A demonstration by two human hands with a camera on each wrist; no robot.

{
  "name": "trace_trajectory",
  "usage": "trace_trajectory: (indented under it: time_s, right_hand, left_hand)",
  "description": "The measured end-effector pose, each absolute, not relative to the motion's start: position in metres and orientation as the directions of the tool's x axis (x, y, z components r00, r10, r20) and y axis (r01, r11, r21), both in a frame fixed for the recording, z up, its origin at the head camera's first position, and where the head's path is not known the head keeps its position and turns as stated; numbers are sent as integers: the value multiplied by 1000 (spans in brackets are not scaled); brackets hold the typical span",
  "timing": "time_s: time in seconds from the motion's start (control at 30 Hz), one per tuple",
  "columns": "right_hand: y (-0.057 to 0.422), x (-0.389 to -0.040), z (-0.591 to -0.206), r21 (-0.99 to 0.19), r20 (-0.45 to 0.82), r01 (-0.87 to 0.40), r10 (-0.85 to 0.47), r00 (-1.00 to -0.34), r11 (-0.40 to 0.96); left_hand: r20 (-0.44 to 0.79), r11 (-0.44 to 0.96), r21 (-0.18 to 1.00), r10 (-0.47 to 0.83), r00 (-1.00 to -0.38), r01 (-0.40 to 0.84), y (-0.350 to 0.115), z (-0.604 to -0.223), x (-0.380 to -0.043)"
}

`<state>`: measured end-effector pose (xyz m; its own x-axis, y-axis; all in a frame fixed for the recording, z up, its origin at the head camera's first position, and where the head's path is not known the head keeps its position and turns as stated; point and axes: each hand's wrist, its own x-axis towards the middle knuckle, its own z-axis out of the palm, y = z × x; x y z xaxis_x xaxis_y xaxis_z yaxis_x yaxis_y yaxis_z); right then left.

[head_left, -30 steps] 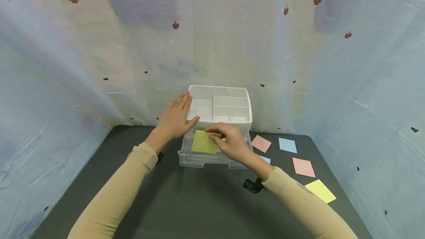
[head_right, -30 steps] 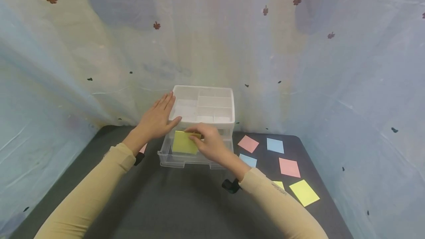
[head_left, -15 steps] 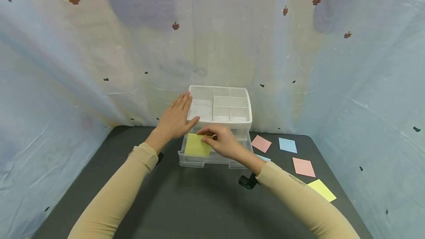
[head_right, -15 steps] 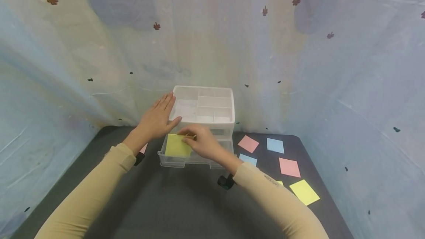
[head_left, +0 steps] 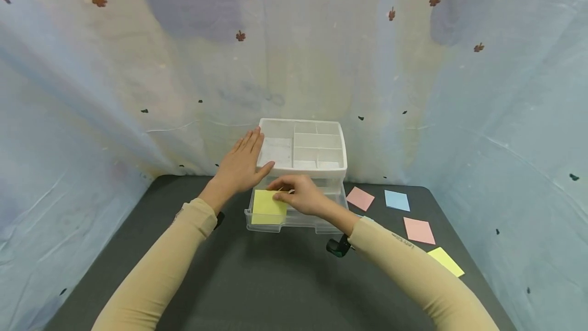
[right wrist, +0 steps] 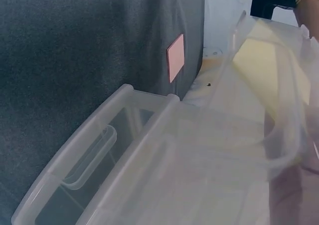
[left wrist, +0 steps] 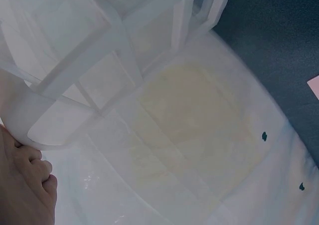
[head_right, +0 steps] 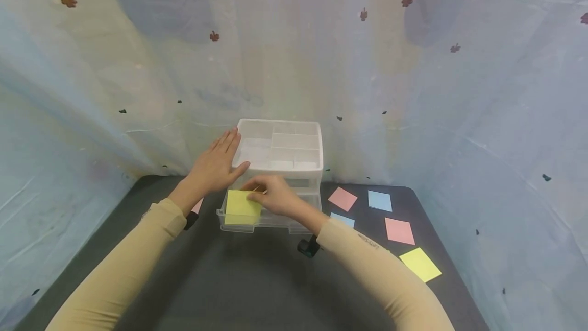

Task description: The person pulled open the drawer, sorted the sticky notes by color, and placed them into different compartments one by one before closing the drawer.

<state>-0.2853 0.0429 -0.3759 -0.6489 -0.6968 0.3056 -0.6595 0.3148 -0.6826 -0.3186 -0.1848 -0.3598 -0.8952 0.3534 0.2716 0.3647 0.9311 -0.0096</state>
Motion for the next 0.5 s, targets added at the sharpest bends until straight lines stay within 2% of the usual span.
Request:
trace_trajectory:
  time_s: [0.5]
  right_hand:
    - [34, -298, -384, -648, 225, -642, -702, -675, 409]
  left_hand:
    - [279, 928, -3, 360, -890, 374, -185, -359, -318]
